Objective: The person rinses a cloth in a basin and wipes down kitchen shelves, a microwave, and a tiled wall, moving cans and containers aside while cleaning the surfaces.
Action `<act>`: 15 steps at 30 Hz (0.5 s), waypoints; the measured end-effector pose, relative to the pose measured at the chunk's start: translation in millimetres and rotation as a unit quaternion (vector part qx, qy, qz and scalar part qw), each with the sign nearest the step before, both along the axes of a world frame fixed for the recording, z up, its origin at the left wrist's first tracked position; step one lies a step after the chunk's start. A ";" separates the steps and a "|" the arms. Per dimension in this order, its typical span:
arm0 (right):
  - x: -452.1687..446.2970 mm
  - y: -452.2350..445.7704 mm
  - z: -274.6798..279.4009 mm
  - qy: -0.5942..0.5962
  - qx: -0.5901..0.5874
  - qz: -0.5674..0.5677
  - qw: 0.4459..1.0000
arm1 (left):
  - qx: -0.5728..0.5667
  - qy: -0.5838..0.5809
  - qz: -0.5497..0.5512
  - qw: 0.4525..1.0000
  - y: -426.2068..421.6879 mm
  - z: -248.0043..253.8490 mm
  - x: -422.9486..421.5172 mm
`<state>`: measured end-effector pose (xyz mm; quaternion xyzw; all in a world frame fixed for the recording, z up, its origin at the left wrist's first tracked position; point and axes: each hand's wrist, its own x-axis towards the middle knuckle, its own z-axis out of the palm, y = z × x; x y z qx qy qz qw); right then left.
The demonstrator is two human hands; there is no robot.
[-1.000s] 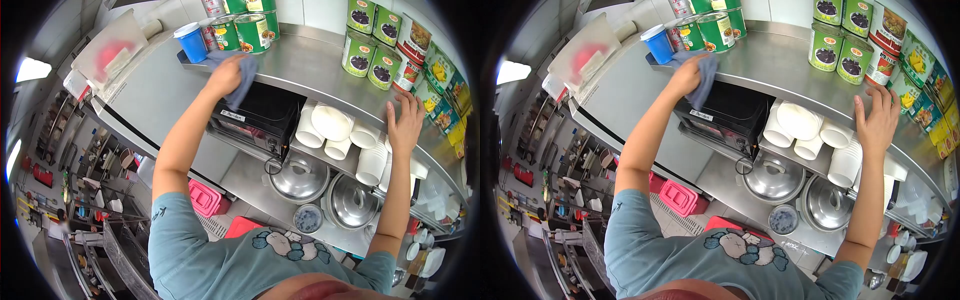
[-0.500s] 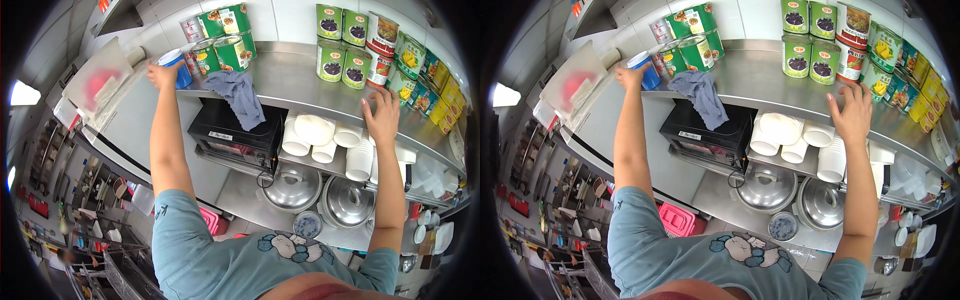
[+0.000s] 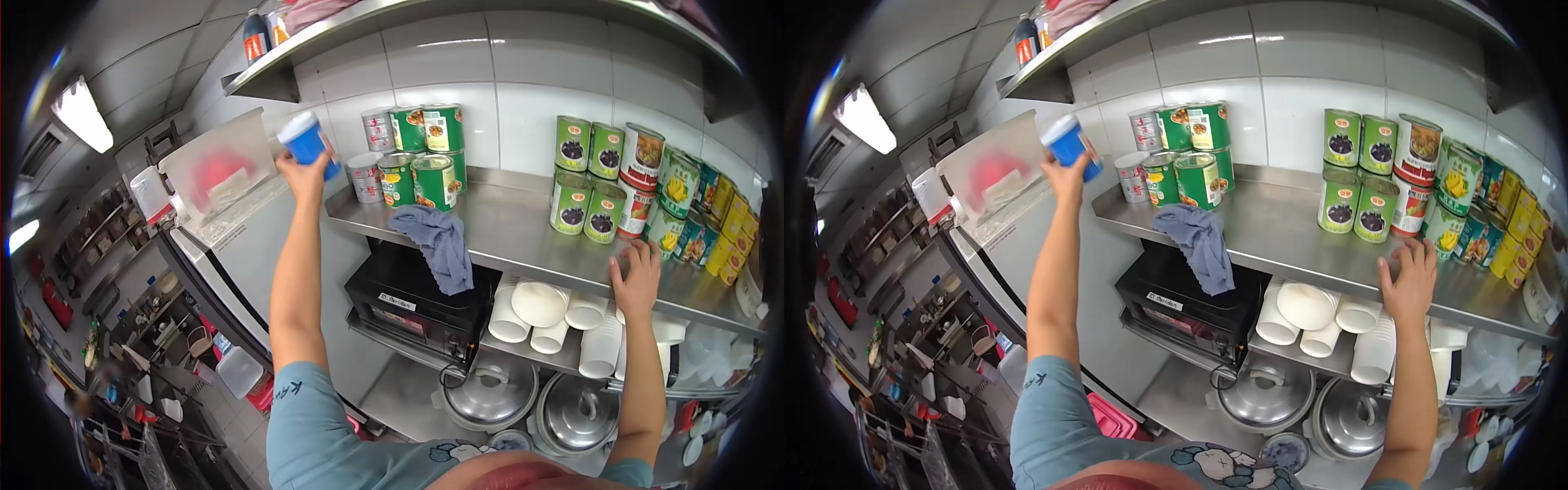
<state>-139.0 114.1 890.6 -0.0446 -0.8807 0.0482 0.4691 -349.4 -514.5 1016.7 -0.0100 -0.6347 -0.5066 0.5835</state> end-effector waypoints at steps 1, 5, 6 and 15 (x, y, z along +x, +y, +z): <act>0.0 -1.5 2.1 0.005 0.004 0.001 1.000 | -0.002 0.008 -0.002 1.000 8.5 29.7 24.4; -8.3 3.2 -1.5 -0.002 0.019 -0.034 0.999 | 0.036 0.142 -0.159 0.976 -2.3 114.7 33.7; -10.6 8.3 -8.4 0.000 0.042 -0.054 0.998 | 0.045 0.150 -0.206 0.966 -1.5 126.1 36.3; -38.4 62.9 -23.8 0.002 0.178 -0.047 0.983 | 0.124 -0.005 -0.541 0.832 73.7 -8.2 154.4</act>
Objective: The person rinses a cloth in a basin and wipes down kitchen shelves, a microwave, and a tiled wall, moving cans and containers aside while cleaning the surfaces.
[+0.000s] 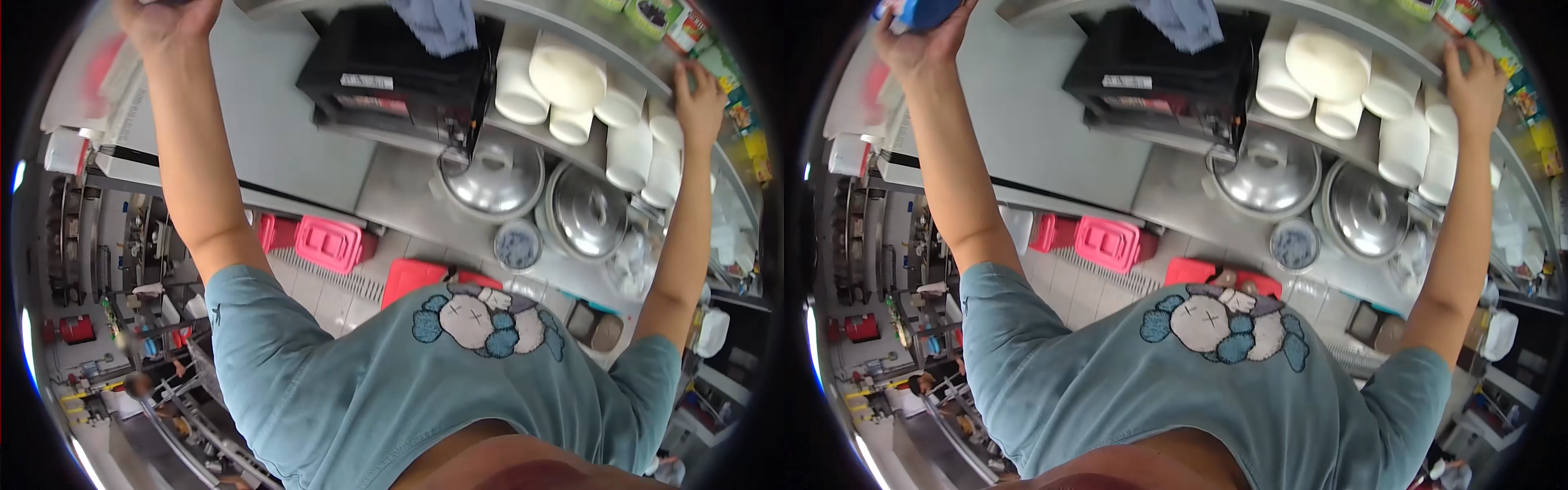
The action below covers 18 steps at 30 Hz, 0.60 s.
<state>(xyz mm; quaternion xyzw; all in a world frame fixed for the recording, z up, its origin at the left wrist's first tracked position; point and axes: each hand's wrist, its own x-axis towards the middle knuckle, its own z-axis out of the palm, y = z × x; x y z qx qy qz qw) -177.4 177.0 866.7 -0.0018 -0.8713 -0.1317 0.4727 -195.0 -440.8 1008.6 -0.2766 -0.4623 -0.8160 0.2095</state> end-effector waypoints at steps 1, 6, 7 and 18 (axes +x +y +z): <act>-3.7 6.5 -0.7 -0.008 -0.005 -0.028 1.000 | -0.007 -0.009 -0.009 1.000 1.2 -19.2 9.2; -5.0 6.9 -3.3 0.056 -0.023 -0.018 0.998 | -0.003 0.014 -0.116 0.993 7.2 -87.7 56.2; 0.2 -1.7 3.2 0.102 0.071 0.033 0.992 | -0.012 0.020 -0.104 0.994 16.4 -95.0 71.9; 13.1 -137.6 -95.4 0.146 -0.902 0.290 0.285 | 0.079 -0.064 0.179 0.979 -12.8 -136.2 161.4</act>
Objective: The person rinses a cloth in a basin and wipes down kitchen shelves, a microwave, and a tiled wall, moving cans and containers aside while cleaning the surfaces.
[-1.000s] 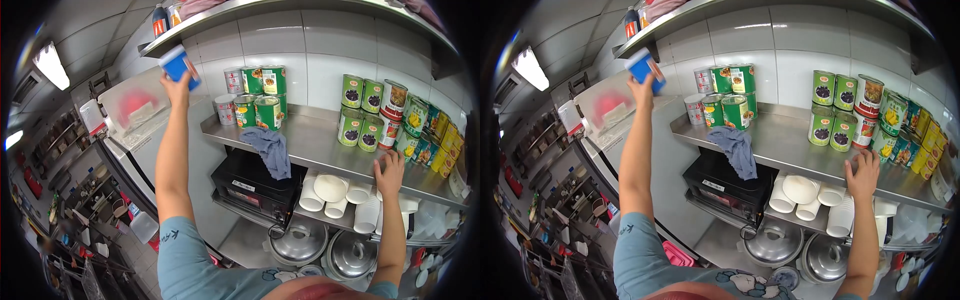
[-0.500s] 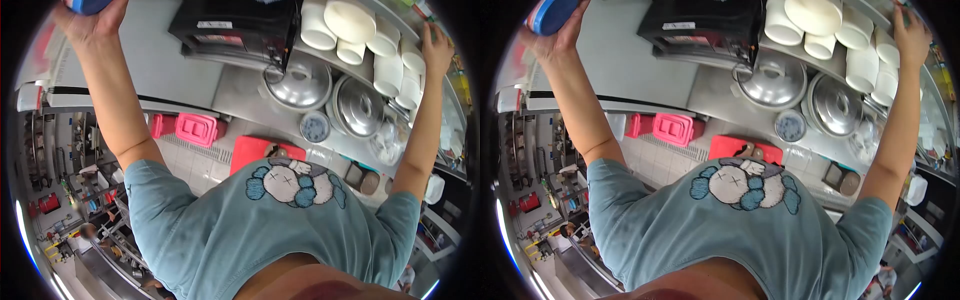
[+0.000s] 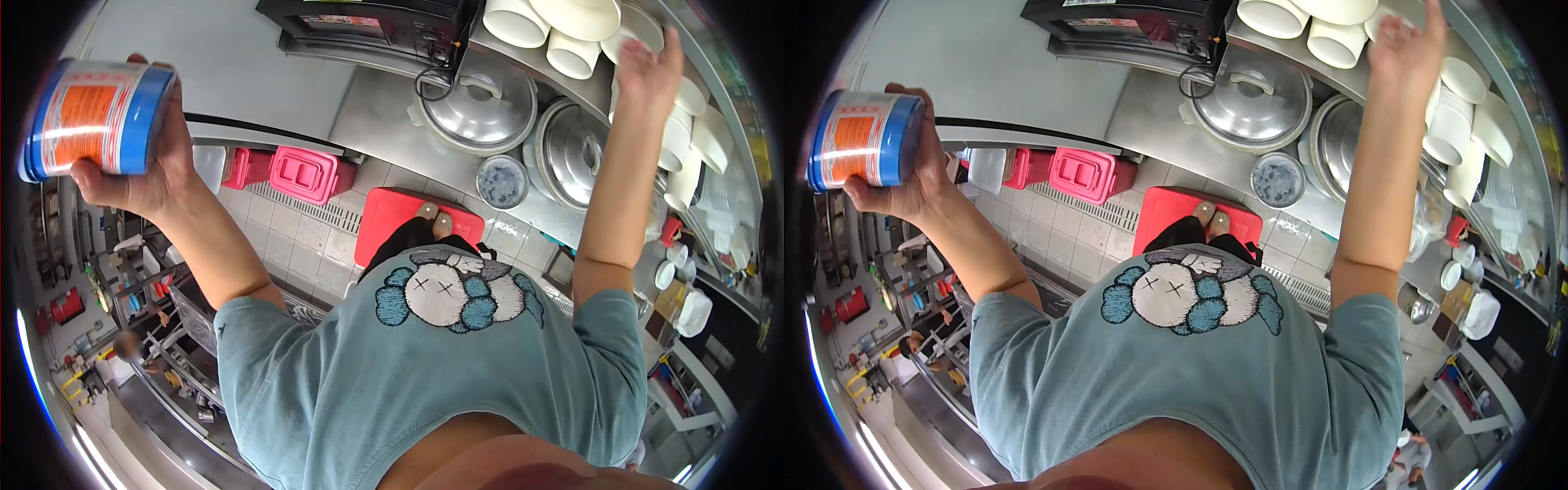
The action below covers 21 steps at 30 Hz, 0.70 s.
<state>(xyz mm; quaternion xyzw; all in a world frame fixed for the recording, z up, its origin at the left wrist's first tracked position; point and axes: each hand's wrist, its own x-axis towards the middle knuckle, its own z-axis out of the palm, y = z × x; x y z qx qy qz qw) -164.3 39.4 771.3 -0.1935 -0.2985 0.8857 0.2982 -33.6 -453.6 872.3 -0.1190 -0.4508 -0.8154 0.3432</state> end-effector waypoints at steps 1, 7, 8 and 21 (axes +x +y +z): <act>-8.6 -8.7 4.3 0.004 -0.002 0.005 1.000 | 0.002 -0.007 -0.001 1.000 -7.6 1.1 7.4; -32.5 -36.0 24.1 0.257 0.001 0.223 0.940 | 0.051 -0.026 0.046 0.997 -30.5 -7.3 50.5; -59.4 -17.4 25.3 0.173 -0.016 0.182 0.968 | 0.034 -0.035 0.038 0.998 -34.5 -9.8 57.9; -52.8 -55.2 48.6 0.174 -0.036 0.054 0.983 | -0.052 0.131 0.039 0.989 -56.1 39.2 -24.1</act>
